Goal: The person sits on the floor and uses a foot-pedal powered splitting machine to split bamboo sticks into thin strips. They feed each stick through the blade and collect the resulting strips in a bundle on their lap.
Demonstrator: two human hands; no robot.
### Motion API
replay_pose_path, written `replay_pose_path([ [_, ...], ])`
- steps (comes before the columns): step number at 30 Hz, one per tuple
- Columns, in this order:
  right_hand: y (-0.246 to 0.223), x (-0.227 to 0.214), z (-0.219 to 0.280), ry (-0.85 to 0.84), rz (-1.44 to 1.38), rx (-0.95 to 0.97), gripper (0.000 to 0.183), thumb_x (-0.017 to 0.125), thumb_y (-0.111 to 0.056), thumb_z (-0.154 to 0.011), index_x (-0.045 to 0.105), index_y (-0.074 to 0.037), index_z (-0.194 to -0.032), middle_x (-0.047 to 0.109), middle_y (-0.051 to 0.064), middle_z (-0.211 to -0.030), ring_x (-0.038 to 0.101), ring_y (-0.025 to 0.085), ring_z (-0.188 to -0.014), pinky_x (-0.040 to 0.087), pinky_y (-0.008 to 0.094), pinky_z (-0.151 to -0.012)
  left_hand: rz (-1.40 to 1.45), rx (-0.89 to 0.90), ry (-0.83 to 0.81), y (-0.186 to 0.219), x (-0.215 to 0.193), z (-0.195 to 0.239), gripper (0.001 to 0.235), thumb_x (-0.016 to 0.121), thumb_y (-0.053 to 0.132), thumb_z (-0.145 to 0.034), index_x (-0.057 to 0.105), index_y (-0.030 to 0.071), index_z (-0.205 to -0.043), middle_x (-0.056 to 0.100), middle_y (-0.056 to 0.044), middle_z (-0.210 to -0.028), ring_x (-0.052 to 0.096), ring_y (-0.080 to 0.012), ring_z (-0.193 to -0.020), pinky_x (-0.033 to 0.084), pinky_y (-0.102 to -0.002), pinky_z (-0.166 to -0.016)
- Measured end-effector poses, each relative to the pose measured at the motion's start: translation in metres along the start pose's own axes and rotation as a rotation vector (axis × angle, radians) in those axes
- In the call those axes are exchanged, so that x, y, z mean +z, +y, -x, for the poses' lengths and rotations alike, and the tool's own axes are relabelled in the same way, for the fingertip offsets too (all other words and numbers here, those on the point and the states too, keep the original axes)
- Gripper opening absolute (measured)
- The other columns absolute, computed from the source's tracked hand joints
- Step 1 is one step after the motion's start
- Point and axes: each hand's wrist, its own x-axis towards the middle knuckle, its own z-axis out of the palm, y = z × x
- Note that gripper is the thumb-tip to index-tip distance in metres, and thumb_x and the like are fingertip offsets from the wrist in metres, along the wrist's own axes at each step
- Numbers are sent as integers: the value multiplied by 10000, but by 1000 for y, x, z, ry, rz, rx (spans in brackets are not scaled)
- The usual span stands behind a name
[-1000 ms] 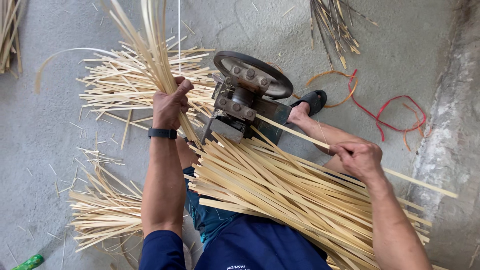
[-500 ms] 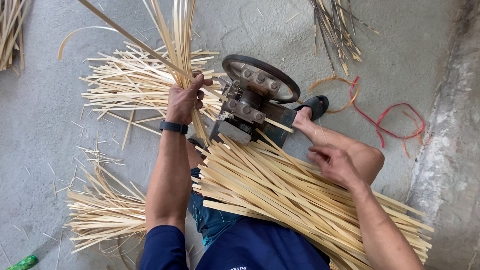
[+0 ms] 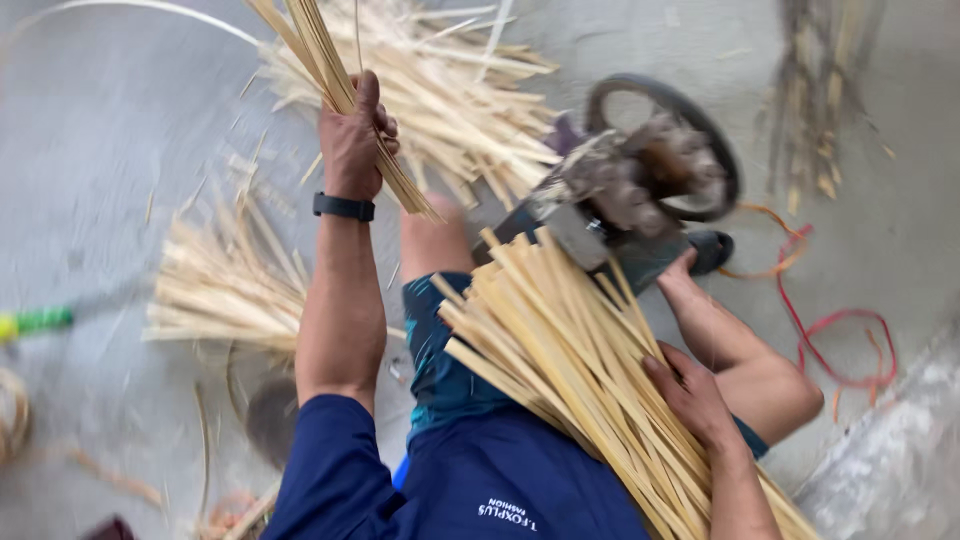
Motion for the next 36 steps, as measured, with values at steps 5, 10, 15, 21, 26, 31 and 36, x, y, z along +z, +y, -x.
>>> replay_pose_path([
  [5, 27, 2, -12, -5, -131, -12, 441, 592, -304, -1009, 649, 10, -1313, 752, 154, -1054, 651, 178, -973, 513, 314, -872, -328, 132, 406, -13, -143, 49, 398, 775, 148, -926, 557, 17, -1231, 635, 1, -762, 600, -112, -561, 512, -266, -445],
  [10, 40, -4, -20, -5, -16, -115, 426, 571, -331, -1060, 675, 29, -1263, 762, 157, -1012, 634, 176, -939, 512, 321, -849, -582, 114, 675, -55, -263, 131, 370, 796, 142, -905, 580, -37, -1147, 715, -135, -895, 684, -171, -691, 574, -313, -603],
  [15, 36, -6, -17, 10, 32, -160, 452, 547, -342, -1063, 657, 29, -1296, 754, 160, -1031, 638, 180, -955, 503, 330, -842, -956, -193, 854, -69, -331, 185, 801, 968, 298, -681, 529, -51, -1252, 699, -249, -1181, 675, -331, -1097, 531, -442, -992],
  [21, 36, -12, -16, -26, 140, -113, 505, 506, -384, -1064, 631, 5, -1360, 746, 169, -1123, 637, 187, -1033, 488, 330, -906, -1121, -296, 802, -82, -289, 197, 1264, 848, 569, -811, 73, -78, -1571, 276, -341, -1576, 320, -426, -1453, 279, -496, -1196],
  [26, 43, -60, -54, -352, 462, 8, 553, 485, -462, -1006, 661, -54, -1335, 799, 125, -1158, 724, 191, -1101, 536, 339, -949, -716, -89, -20, -79, -136, 247, 489, 722, 511, -917, 792, 31, -985, 789, -107, -795, 729, -179, -707, 579, -301, -604],
  [31, 78, -32, -90, -452, -369, 306, 542, 586, -360, -963, 605, -6, -1373, 729, 228, -1189, 689, 312, -1015, 579, 465, -815, -311, -916, -639, -63, -22, 321, 827, 671, 640, -877, 534, 13, -1398, 644, -250, -1294, 731, -320, -988, 633, -432, -711],
  [36, 69, 8, -74, -763, -599, 399, 752, 747, -330, -779, 519, -70, -1447, 713, 194, -1259, 693, 296, -1101, 575, 462, -902, 144, -882, -441, -66, 36, 336, 921, 822, 481, -757, 423, 130, -1509, 589, -104, -1417, 550, -315, -1322, 486, -608, -990],
])
